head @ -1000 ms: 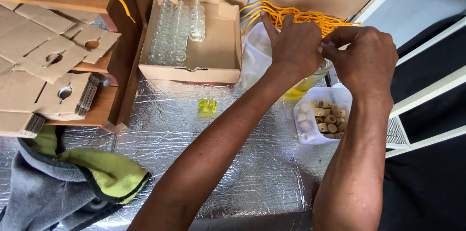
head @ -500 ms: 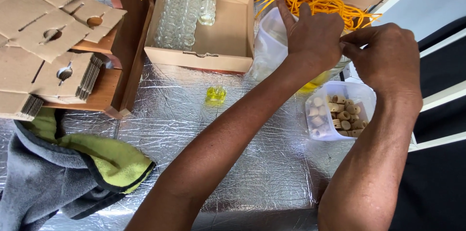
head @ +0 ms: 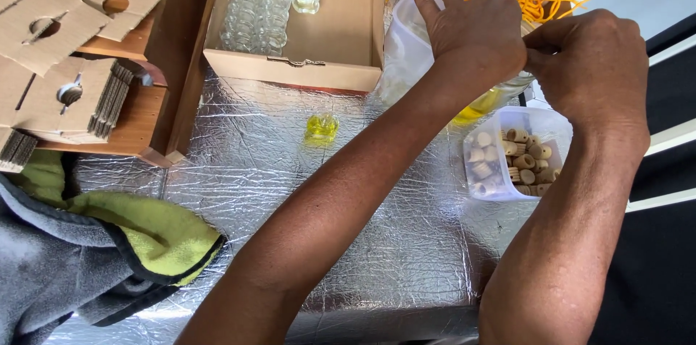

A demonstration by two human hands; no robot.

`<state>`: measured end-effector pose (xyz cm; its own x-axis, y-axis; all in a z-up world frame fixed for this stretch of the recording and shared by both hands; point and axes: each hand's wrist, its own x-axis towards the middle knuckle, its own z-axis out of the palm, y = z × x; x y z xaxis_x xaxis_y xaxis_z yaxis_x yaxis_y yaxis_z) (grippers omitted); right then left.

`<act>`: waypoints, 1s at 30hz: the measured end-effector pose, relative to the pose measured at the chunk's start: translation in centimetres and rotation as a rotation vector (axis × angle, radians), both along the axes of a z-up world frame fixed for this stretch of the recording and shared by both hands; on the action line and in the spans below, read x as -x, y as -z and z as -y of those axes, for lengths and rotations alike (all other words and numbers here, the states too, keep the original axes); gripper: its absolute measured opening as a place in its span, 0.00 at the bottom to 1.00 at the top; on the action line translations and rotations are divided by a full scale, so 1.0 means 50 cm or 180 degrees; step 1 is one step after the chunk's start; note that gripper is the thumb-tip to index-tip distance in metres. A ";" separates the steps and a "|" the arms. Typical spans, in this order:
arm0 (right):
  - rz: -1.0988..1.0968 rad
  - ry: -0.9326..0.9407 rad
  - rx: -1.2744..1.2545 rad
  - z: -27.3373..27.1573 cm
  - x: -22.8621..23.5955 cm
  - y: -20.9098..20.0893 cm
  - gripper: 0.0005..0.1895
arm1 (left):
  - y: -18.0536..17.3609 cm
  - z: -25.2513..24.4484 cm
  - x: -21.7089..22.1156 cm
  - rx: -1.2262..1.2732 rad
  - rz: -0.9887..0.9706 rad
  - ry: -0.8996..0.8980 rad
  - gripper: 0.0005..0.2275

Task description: Cleaning, filling, and assembling small perfume bottles using a syringe and packaging materials.

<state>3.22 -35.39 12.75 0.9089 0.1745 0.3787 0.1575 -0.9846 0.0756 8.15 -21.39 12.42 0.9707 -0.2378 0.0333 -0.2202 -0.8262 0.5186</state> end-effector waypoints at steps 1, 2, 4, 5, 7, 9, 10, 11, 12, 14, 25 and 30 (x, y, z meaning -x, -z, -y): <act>-0.0007 0.0002 -0.0001 0.007 -0.004 0.004 0.07 | -0.001 -0.002 0.000 -0.0001 -0.0007 0.0002 0.14; 0.0013 0.0001 0.0118 0.013 -0.007 0.008 0.08 | -0.003 -0.004 0.000 -0.0042 -0.0041 0.0022 0.14; 0.0028 0.0004 0.0234 0.019 -0.010 0.013 0.08 | -0.002 -0.004 -0.001 -0.0086 -0.0080 0.0047 0.13; 0.0000 0.0087 0.0248 0.018 -0.010 0.014 0.08 | 0.001 -0.004 -0.002 -0.0078 -0.0042 0.0038 0.12; -0.0032 0.0165 0.0268 0.020 -0.014 0.016 0.07 | 0.005 -0.002 -0.006 -0.0064 -0.0010 0.0025 0.12; -0.0003 0.0278 0.0535 0.028 -0.021 0.023 0.11 | 0.010 0.003 -0.009 -0.0120 0.0015 0.0008 0.12; -0.0006 0.0278 0.0538 0.030 -0.022 0.024 0.11 | 0.011 0.004 -0.010 -0.0117 0.0012 0.0008 0.12; 0.0005 0.0307 0.0632 0.031 -0.023 0.026 0.12 | 0.012 0.005 -0.011 -0.0110 0.0036 -0.0006 0.12; 0.0016 0.0336 0.0723 0.033 -0.024 0.028 0.13 | 0.014 0.006 -0.011 -0.0106 0.0060 -0.0019 0.12; -0.0008 0.0350 0.0728 0.036 -0.026 0.030 0.14 | 0.006 0.001 -0.008 -0.0147 -0.0016 0.0013 0.11; 0.0108 0.0032 0.0487 0.032 -0.022 0.024 0.12 | 0.016 0.004 -0.017 -0.0066 0.0108 0.0007 0.12; 0.0174 -0.0098 0.0286 0.036 -0.023 0.025 0.06 | 0.017 0.003 -0.018 -0.0048 0.0150 -0.0043 0.10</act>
